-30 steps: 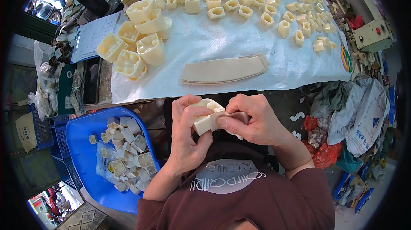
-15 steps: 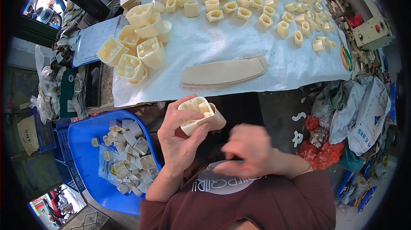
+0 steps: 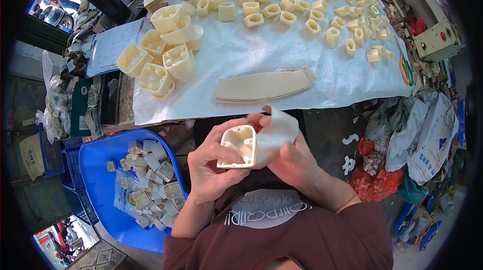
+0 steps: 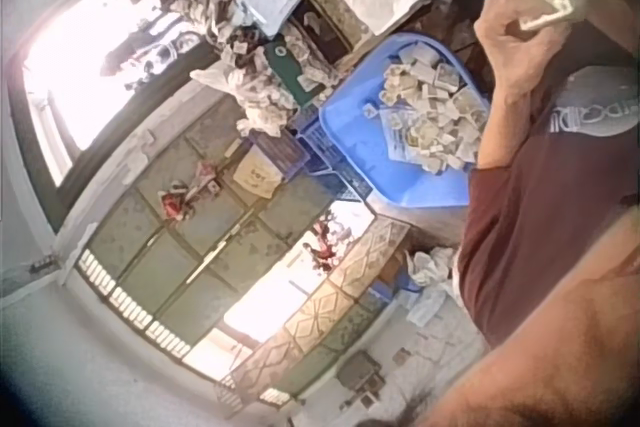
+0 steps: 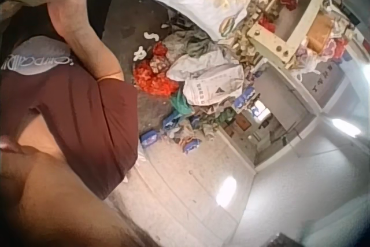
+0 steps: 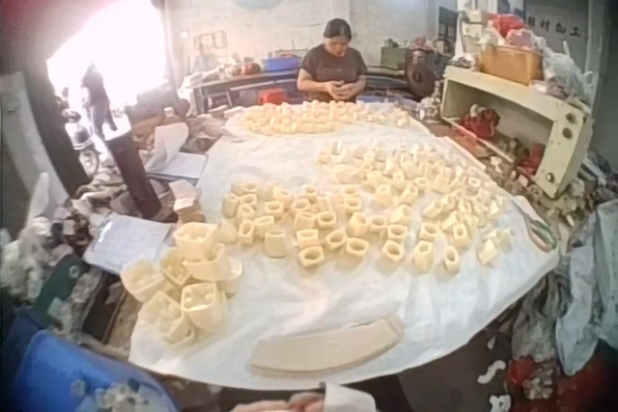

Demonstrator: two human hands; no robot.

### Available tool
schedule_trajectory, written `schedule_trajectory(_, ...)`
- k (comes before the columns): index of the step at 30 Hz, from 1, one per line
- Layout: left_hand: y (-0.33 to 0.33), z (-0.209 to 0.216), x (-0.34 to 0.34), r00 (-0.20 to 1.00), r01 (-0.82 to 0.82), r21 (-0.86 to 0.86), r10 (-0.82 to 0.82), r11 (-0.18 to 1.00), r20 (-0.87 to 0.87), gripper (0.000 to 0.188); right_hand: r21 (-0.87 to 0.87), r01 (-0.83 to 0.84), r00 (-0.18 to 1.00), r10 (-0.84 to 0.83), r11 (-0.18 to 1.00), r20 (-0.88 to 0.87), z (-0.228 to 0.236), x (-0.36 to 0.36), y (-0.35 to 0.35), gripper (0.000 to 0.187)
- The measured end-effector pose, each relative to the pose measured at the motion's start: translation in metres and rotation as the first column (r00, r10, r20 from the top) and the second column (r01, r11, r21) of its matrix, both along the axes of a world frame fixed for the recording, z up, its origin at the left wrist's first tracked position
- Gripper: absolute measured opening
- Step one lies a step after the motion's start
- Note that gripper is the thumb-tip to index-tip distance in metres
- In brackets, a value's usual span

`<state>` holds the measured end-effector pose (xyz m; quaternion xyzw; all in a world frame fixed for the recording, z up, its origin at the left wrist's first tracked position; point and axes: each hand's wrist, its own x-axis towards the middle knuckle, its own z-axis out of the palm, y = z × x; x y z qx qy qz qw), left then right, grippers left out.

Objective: The person repeatedly picks up small, hollow, off-white plastic components and wraps a thin, flexible strip of material around them by hand. The person manipulates the strip to fit the contours of the plastic piece, then places the assembled unit onto a white cloth on the table. The process is repeated continuously throughout the clip.

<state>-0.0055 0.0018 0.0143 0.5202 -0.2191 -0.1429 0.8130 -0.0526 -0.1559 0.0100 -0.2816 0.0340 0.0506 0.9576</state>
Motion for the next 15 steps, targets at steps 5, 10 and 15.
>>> schedule_trajectory(5, 0.005, -0.010, -0.002, 0.998, 0.019, 0.032, -0.021, 0.999, 0.066, 0.019, -0.086, 0.068, 0.992, -0.076, 0.994, -0.098, 0.006, 0.001, -0.006, 0.025)
schedule_trajectory(10, 0.011, -0.014, -0.002, 1.000, -0.013, 0.003, 0.012, 1.000, 0.007, 0.020, -0.175, 0.106, 0.990, -0.120, 0.979, -0.069, 0.005, 0.001, -0.011, 0.025)
schedule_trajectory(15, 0.010, -0.014, -0.003, 0.999, 0.038, -0.028, -0.037, 0.999, 0.038, 0.021, -0.280, 0.071, 0.990, -0.101, 0.957, -0.094, 0.002, 0.002, -0.009, 0.026)
